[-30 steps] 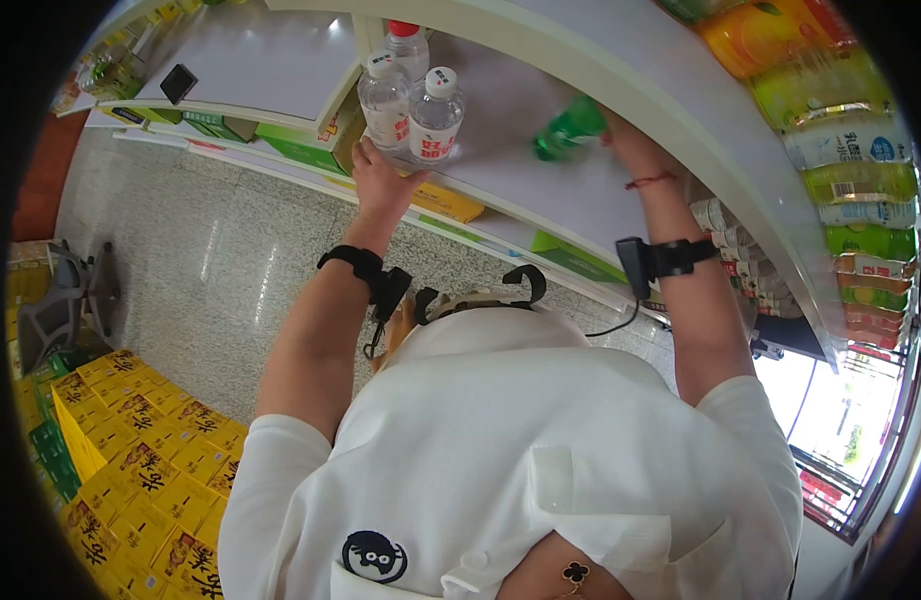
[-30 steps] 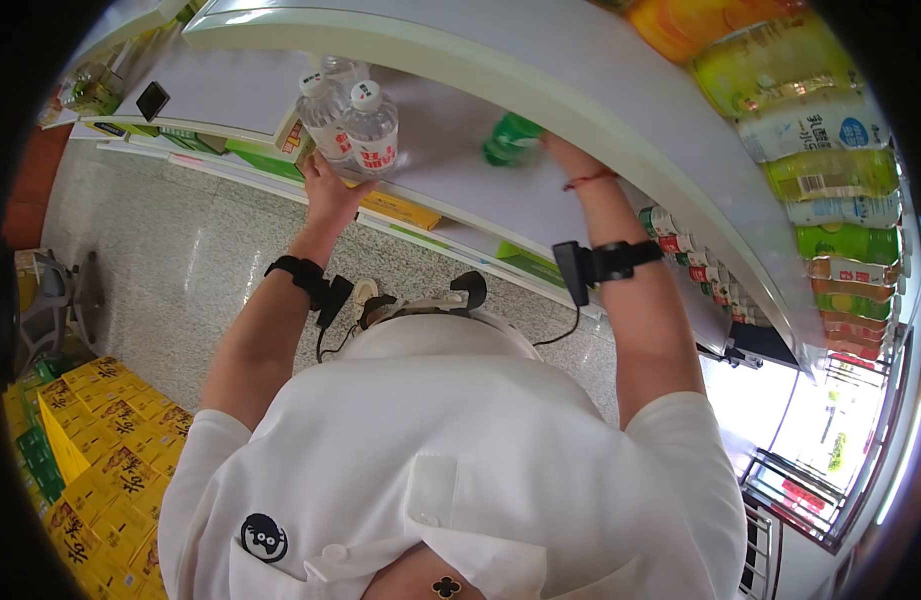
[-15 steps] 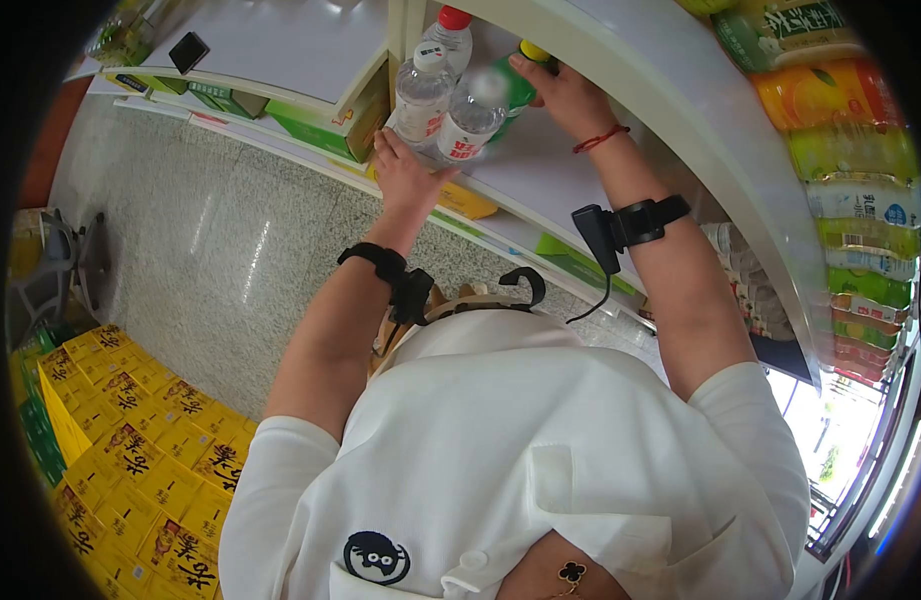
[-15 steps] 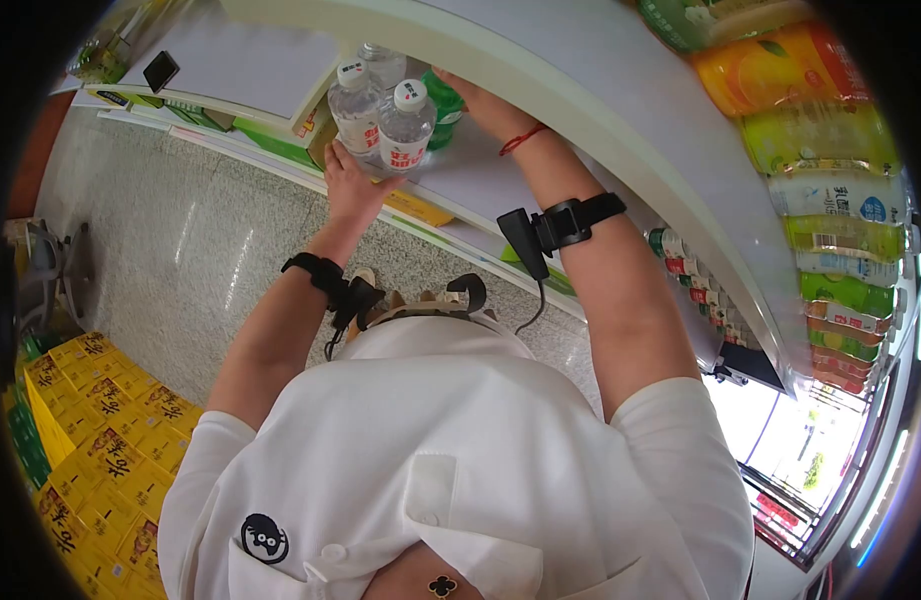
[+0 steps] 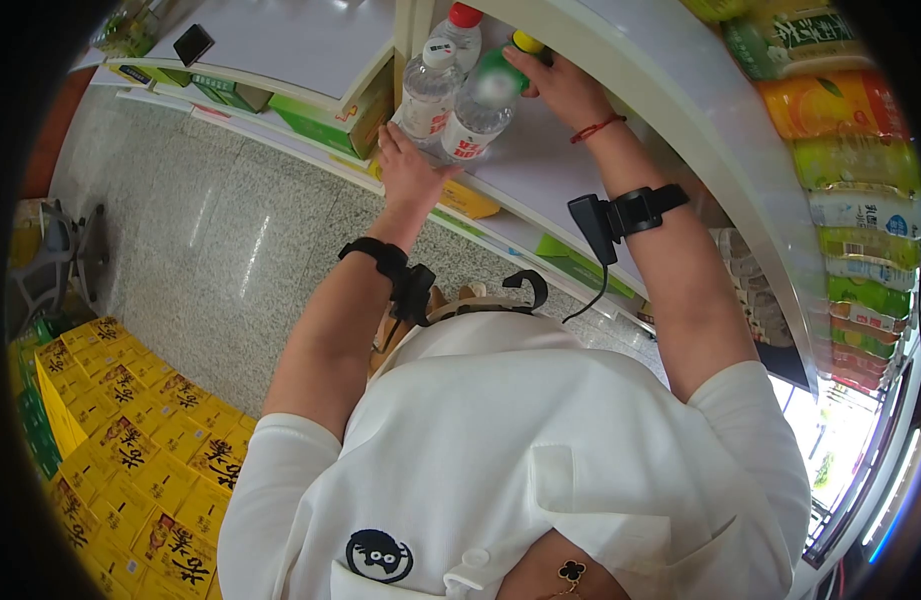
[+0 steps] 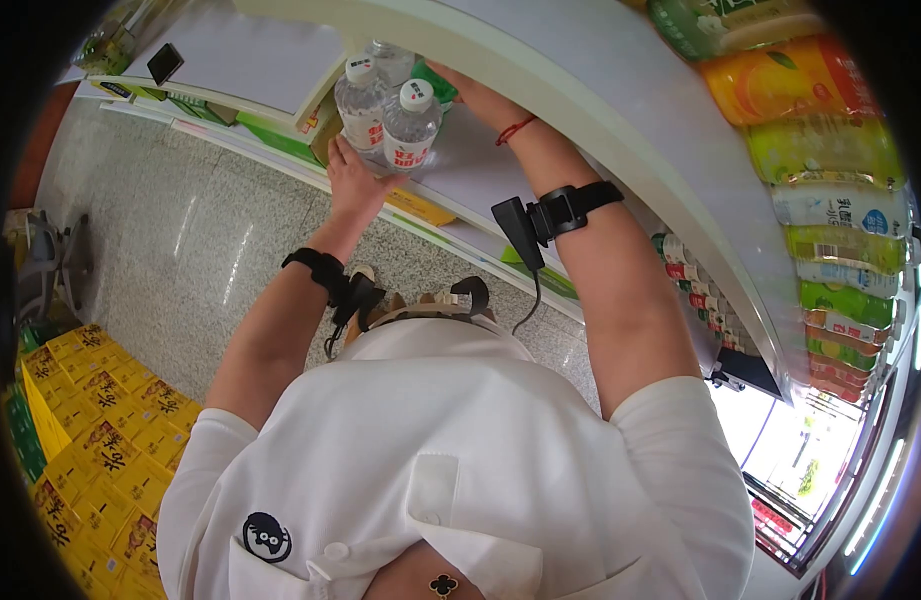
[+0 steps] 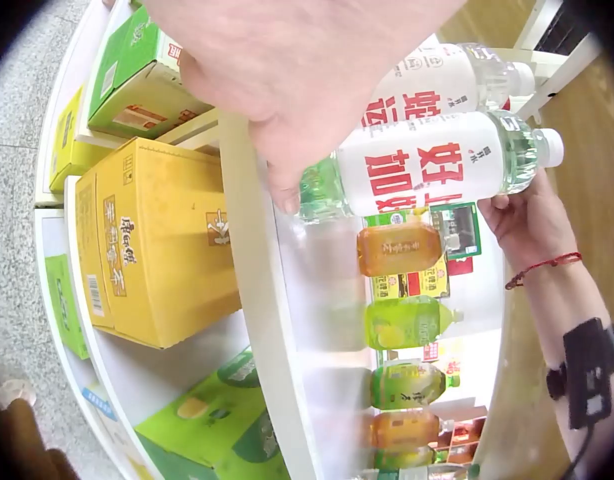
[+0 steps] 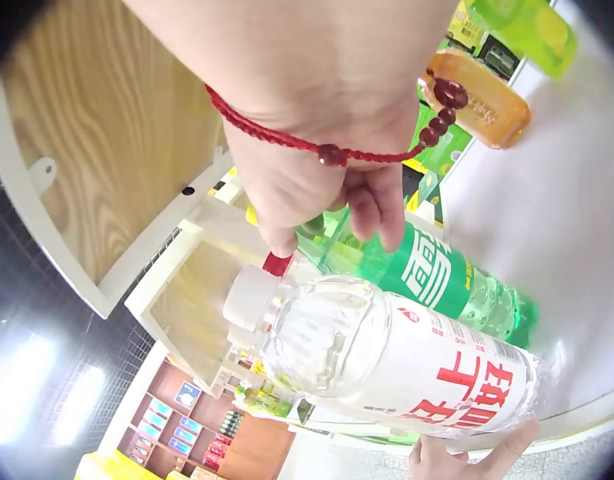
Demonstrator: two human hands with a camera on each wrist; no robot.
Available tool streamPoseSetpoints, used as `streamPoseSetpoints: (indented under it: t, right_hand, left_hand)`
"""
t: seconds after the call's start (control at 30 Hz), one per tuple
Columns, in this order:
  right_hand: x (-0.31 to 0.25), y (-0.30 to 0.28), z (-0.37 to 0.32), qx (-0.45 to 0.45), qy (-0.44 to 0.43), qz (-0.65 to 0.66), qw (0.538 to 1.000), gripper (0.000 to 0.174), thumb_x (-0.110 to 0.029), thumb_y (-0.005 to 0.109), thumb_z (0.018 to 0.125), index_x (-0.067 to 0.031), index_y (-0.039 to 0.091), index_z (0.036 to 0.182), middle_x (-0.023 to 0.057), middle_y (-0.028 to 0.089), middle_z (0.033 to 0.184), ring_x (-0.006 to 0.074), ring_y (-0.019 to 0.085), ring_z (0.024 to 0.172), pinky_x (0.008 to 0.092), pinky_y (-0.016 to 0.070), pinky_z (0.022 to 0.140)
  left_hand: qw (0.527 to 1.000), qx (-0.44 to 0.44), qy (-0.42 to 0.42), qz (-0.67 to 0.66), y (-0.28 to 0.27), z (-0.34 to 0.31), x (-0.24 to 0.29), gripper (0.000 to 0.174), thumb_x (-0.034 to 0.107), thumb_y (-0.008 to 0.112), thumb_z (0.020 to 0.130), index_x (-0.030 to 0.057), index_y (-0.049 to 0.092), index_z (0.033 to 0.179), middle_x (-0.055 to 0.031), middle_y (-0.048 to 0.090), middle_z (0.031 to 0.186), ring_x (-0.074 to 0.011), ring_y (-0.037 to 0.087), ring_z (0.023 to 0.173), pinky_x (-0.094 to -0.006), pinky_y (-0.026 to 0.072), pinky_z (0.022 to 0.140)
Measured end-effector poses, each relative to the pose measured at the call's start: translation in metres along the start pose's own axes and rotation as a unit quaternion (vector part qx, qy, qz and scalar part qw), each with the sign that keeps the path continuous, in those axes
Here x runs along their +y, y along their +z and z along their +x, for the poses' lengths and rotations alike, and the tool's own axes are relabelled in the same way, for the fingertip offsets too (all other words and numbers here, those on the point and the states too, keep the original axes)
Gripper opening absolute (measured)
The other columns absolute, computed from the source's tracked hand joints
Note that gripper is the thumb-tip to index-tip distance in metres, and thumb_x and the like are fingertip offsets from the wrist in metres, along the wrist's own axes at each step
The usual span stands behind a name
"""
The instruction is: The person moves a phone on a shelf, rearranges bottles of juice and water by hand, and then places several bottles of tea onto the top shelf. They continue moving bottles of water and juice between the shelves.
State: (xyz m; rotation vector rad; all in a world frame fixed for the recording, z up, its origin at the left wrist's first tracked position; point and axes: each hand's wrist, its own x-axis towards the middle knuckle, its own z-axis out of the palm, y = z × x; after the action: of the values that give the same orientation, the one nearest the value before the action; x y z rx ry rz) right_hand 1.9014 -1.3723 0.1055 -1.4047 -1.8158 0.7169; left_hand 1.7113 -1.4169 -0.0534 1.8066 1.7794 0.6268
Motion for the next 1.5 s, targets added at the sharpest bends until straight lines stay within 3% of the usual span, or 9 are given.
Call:
streamPoseSetpoints:
  t: [0.1, 0.5, 0.93, 1.03, 1.1, 1.23, 1.33, 1.4, 1.5]
  right_hand:
    - [-0.007, 0.001, 0.000, -0.008, 0.071, 0.062, 0.996, 0.044, -0.034, 0.064, 0.087, 0.0026, 0.055, 0.111, 0.0092, 0.061, 0.093, 0.0124, 0.062, 0.070, 0.0240, 0.0560, 0.060]
    - [0.000, 0.004, 0.002, 0.020, 0.017, 0.053, 0.998, 0.046, -0.033, 0.066, 0.086, 0.0031, 0.055, 0.112, 0.0088, 0.062, 0.091, 0.0111, 0.060, 0.066, 0.0233, 0.0538, 0.059]
    - [0.003, 0.004, -0.003, 0.016, 0.035, 0.059, 0.998, 0.050, -0.033, 0.067, 0.086, 0.0045, 0.053, 0.115, 0.0107, 0.063, 0.093, 0.0139, 0.064, 0.066, 0.0248, 0.0532, 0.059]
    - [0.001, 0.002, -0.009, 0.039, 0.022, 0.077, 0.996, 0.041, -0.032, 0.066, 0.086, 0.0051, 0.058, 0.102, 0.0097, 0.064, 0.083, 0.0135, 0.064, 0.066, 0.0251, 0.0522, 0.059]
    - [-0.001, -0.007, -0.020, 0.037, 0.071, -0.004, 0.997, 0.035, -0.030, 0.065, 0.087, 0.0045, 0.061, 0.085, 0.0076, 0.062, 0.069, 0.0127, 0.062, 0.064, 0.0246, 0.0496, 0.058]
    - [0.007, -0.030, -0.057, 0.074, 0.103, -0.014, 0.992, 0.035, -0.028, 0.065, 0.087, 0.0030, 0.059, 0.071, 0.0055, 0.057, 0.058, 0.0120, 0.060, 0.060, 0.0232, 0.0468, 0.057]
    - [0.037, -0.056, -0.099, 0.073, 0.153, -0.045, 0.984, 0.031, -0.027, 0.065, 0.087, 0.0041, 0.063, 0.088, 0.0045, 0.056, 0.061, 0.0115, 0.058, 0.056, 0.0234, 0.0455, 0.056]
    - [0.059, -0.075, -0.135, 0.099, 0.168, -0.037, 0.980, 0.039, -0.027, 0.064, 0.087, 0.0042, 0.059, 0.110, 0.0037, 0.056, 0.064, 0.0113, 0.057, 0.056, 0.0243, 0.0453, 0.056]
    - [0.074, -0.103, -0.184, 0.135, 0.222, -0.033, 0.965, 0.048, -0.025, 0.064, 0.087, 0.0019, 0.051, 0.125, 0.0037, 0.055, 0.066, 0.0108, 0.057, 0.055, 0.0242, 0.0446, 0.055]
  left_hand:
    - [1.000, -0.004, -0.003, -0.006, -0.002, -0.001, 0.002, 0.121, 0.034, 0.086, 0.060, -0.0141, 0.008, 0.139, -0.0316, 0.017, 0.144, -0.0444, 0.028, 0.130, -0.0444, 0.0320, 0.106]
    - [1.000, -0.003, -0.003, 0.002, 0.002, 0.003, 0.000, 0.119, 0.031, 0.085, 0.062, -0.0131, 0.007, 0.140, -0.0312, 0.016, 0.144, -0.0440, 0.030, 0.128, -0.0449, 0.0352, 0.104]
    - [1.000, -0.004, -0.009, 0.017, 0.005, 0.006, 0.001, 0.124, 0.036, 0.086, 0.060, -0.0129, 0.005, 0.140, -0.0300, 0.016, 0.145, -0.0442, 0.033, 0.126, -0.0445, 0.0346, 0.104]
    - [1.000, -0.007, -0.009, 0.021, 0.006, 0.006, 0.001, 0.124, 0.037, 0.085, 0.061, -0.0130, 0.005, 0.140, -0.0299, 0.015, 0.146, -0.0437, 0.030, 0.128, -0.0441, 0.0324, 0.106]
    - [1.000, -0.012, -0.014, 0.015, 0.004, 0.006, 0.002, 0.124, 0.037, 0.085, 0.060, -0.0130, 0.005, 0.140, -0.0300, 0.015, 0.146, -0.0437, 0.029, 0.130, -0.0440, 0.0310, 0.107]
    - [1.000, -0.013, -0.019, 0.005, 0.002, 0.007, 0.003, 0.126, 0.039, 0.086, 0.059, -0.0121, 0.005, 0.141, -0.0307, 0.017, 0.145, -0.0435, 0.025, 0.133, -0.0443, 0.0280, 0.109]
    - [1.000, -0.003, -0.011, -0.004, 0.005, 0.008, -0.001, 0.128, 0.042, 0.087, 0.056, -0.0111, 0.006, 0.141, -0.0309, 0.018, 0.145, -0.0437, 0.024, 0.133, -0.0443, 0.0268, 0.109]
    - [1.000, -0.005, -0.003, -0.001, 0.007, 0.009, -0.005, 0.128, 0.043, 0.086, 0.056, -0.0108, 0.007, 0.141, -0.0311, 0.018, 0.145, -0.0436, 0.023, 0.134, -0.0443, 0.0266, 0.109]
    - [1.000, -0.004, 0.003, 0.011, 0.009, 0.009, -0.003, 0.127, 0.043, 0.086, 0.056, -0.0107, 0.008, 0.141, -0.0316, 0.017, 0.145, -0.0435, 0.022, 0.134, -0.0444, 0.0261, 0.110]
